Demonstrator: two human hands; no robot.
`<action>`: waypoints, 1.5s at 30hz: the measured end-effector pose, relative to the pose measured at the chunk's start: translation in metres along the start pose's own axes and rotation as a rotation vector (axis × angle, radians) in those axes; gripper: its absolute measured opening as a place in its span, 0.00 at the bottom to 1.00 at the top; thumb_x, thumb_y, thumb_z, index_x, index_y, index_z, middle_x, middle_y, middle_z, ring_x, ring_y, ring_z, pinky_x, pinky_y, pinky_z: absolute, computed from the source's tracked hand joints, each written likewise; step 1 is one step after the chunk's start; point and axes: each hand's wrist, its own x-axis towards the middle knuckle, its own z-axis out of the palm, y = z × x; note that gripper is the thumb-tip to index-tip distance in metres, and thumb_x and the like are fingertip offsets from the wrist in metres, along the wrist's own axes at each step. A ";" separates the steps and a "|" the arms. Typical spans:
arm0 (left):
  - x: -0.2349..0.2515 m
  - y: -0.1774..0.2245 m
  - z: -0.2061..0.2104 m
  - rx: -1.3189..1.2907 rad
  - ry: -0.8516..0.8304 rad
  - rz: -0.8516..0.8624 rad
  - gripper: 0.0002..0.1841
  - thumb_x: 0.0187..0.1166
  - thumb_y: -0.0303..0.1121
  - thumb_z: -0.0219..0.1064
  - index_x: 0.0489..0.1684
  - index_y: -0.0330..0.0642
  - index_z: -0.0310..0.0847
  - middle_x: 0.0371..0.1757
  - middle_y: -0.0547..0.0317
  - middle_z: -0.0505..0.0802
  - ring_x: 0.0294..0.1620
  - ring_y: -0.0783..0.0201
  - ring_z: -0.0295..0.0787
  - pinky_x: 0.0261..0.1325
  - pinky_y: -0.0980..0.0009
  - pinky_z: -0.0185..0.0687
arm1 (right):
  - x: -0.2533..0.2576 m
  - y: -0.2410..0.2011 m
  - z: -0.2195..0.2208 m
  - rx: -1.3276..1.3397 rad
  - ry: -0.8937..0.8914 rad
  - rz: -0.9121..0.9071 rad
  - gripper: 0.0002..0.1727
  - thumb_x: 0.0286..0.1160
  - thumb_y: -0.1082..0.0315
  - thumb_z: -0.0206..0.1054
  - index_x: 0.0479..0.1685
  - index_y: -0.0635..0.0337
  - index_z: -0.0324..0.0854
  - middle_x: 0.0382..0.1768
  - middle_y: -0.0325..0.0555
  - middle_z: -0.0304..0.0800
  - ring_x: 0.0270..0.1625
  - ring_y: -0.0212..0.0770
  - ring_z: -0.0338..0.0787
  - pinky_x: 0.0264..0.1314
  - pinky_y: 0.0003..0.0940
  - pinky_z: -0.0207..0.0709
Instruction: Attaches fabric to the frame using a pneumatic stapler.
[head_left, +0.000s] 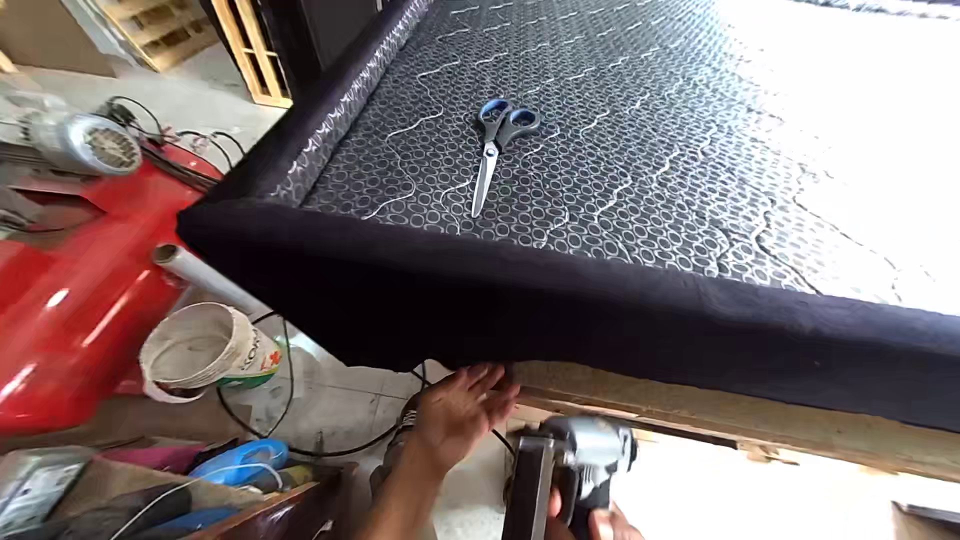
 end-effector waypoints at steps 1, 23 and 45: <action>0.008 -0.004 0.010 -0.137 -0.026 0.038 0.23 0.88 0.37 0.41 0.72 0.33 0.70 0.71 0.32 0.84 0.69 0.37 0.85 0.68 0.43 0.83 | 0.006 -0.001 0.006 0.069 -0.033 -0.004 0.21 0.76 0.60 0.69 0.63 0.61 0.84 0.33 0.48 0.92 0.22 0.38 0.89 0.24 0.33 0.85; 0.007 0.018 0.037 1.003 -0.083 0.418 0.16 0.86 0.38 0.65 0.69 0.49 0.81 0.64 0.61 0.90 0.63 0.68 0.88 0.65 0.68 0.86 | 0.067 0.081 -0.004 0.799 -0.252 -0.124 0.20 0.81 0.52 0.63 0.58 0.58 0.79 0.24 0.35 0.88 0.25 0.32 0.91 0.30 0.25 0.85; 0.063 0.029 0.027 0.405 0.048 0.109 0.18 0.88 0.21 0.47 0.26 0.40 0.79 0.17 0.63 0.82 0.19 0.74 0.79 0.28 0.81 0.79 | 0.085 0.112 0.014 0.756 -0.137 -0.037 0.22 0.79 0.49 0.64 0.60 0.56 0.83 0.26 0.36 0.90 0.26 0.32 0.92 0.29 0.24 0.84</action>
